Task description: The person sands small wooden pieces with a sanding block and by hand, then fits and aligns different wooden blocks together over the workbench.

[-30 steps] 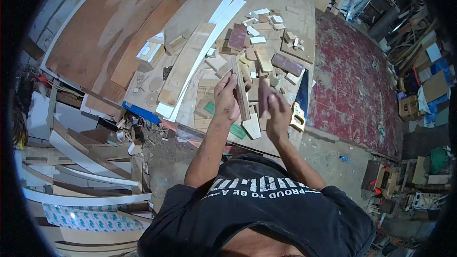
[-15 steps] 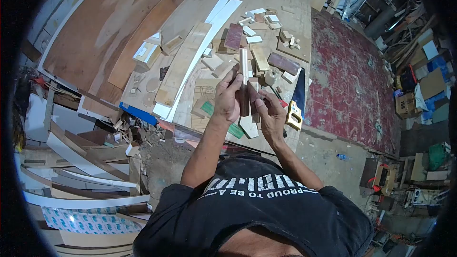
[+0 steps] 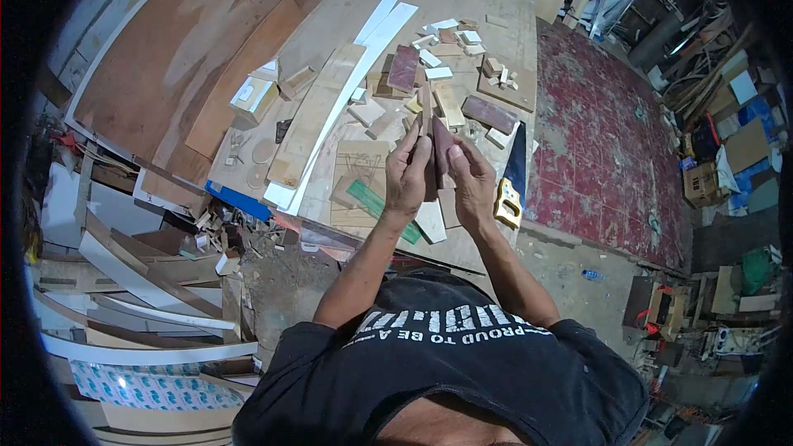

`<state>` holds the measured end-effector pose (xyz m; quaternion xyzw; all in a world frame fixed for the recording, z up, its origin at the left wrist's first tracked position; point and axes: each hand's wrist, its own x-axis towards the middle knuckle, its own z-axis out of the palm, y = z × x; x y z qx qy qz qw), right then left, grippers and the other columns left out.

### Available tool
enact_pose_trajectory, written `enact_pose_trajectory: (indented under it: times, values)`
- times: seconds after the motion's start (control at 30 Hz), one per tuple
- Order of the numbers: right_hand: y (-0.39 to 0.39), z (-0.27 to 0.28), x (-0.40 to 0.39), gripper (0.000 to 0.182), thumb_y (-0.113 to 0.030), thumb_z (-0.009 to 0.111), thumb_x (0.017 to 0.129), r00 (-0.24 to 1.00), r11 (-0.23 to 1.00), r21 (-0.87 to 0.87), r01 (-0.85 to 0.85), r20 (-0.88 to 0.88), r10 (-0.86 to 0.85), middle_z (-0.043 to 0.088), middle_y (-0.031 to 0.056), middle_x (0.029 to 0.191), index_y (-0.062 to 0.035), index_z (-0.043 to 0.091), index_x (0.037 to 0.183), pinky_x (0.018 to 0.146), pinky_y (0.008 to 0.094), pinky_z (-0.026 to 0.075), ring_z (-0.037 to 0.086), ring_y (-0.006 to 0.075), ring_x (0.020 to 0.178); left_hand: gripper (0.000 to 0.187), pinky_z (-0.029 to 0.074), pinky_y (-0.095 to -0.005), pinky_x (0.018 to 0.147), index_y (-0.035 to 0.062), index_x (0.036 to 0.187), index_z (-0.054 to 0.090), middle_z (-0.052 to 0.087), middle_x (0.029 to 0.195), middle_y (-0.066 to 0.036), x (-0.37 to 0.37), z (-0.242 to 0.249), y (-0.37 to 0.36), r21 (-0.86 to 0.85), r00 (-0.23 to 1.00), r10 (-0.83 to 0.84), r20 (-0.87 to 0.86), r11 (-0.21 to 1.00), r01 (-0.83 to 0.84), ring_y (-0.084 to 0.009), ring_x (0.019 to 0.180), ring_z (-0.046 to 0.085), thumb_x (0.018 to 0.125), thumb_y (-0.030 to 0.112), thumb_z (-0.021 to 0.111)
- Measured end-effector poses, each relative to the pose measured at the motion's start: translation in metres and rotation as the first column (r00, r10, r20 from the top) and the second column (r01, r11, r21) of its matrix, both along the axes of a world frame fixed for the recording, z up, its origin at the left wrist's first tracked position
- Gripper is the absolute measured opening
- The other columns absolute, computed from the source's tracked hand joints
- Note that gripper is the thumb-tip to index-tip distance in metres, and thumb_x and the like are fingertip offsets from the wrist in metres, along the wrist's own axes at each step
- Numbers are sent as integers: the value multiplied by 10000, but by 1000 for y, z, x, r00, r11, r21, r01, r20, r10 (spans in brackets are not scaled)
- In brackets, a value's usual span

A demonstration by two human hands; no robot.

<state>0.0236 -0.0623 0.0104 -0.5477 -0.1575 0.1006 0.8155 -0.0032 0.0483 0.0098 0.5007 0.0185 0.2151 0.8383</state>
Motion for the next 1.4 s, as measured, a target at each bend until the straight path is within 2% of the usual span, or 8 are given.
enact_pose_trajectory:
  times: [0.23, 0.3, 0.67, 0.73, 0.97, 1.1, 1.17, 1.4]
  values:
    - [-2, -19, -24, 299, -169, 654, 902, 875, 916, -267, 298, 461, -151, 619, 146, 1064, 2, 643, 1147, 725, 288, 486, 600, 196, 912, 342, 394, -169, 620, -31, 1258, 578, 572, 818, 40, 15, -1, 6, -72, 987, 147, -58, 986, -151, -18, 720, 475, 1009, 179, 476]
    - [0, -10, -4, 299, -164, 664, 892, 867, 901, -272, 337, 464, -183, 622, 149, 1050, 3, 646, 1140, 717, 293, 488, 603, 203, 907, 270, 383, -194, 617, -31, 1082, 624, 548, 767, 31, 19, -17, -5, 11, 977, 199, -78, 980, -199, -33, 698, 451, 1006, 168, 459]
    - [-4, 4, 14, 302, -184, 671, 874, 820, 802, -392, 451, 536, -199, 655, 137, 951, 6, 669, 1108, 717, 315, 466, 591, 202, 858, 258, 393, -225, 594, -19, 1030, 637, 570, 782, 36, 16, -12, -16, 132, 982, 180, -57, 976, -171, -45, 675, 453, 1001, 146, 441]
    - [11, 17, 37, 316, -213, 675, 859, 840, 866, -235, 442, 445, -309, 660, 155, 930, 8, 680, 1085, 679, 330, 466, 589, 226, 756, 255, 385, -225, 572, -12, 1018, 636, 574, 769, 32, 20, 1, -31, -97, 984, 180, -16, 979, -181, -43, 645, 452, 1000, 152, 441]
    - [-11, 0, -11, 303, -200, 673, 874, 778, 829, -323, 456, 597, -195, 660, 161, 930, 17, 670, 1085, 770, 336, 491, 629, 244, 890, 338, 422, -169, 629, -11, 1282, 585, 625, 892, 23, 18, -23, -15, -126, 988, 92, -127, 986, -108, -45, 714, 523, 996, 116, 458]
    - [11, 37, 47, 270, -176, 669, 867, 722, 761, -345, 549, 656, -223, 668, 158, 922, 12, 678, 1060, 740, 337, 482, 631, 263, 856, 298, 490, -222, 751, 7, 1166, 619, 658, 960, -65, 15, -7, -21, -124, 993, 50, -103, 990, -63, -112, 847, 624, 1009, 189, 443]
    - [13, 24, 37, 278, -205, 672, 873, 670, 785, -300, 541, 718, -187, 649, 185, 885, -19, 693, 1079, 730, 360, 484, 621, 296, 818, 317, 511, -247, 786, -6, 1177, 593, 658, 961, -79, 20, 3, -13, -377, 995, 52, -85, 923, -80, -139, 866, 644, 1010, 189, 406]
    - [11, 23, 27, 277, -204, 724, 814, 661, 753, -325, 572, 726, -189, 633, 207, 876, -37, 700, 1033, 718, 407, 481, 615, 337, 811, 362, 514, -244, 765, -12, 1233, 570, 654, 1004, -57, 13, -15, -10, -299, 984, 12, -177, 952, -65, -135, 848, 636, 1005, 234, 435]
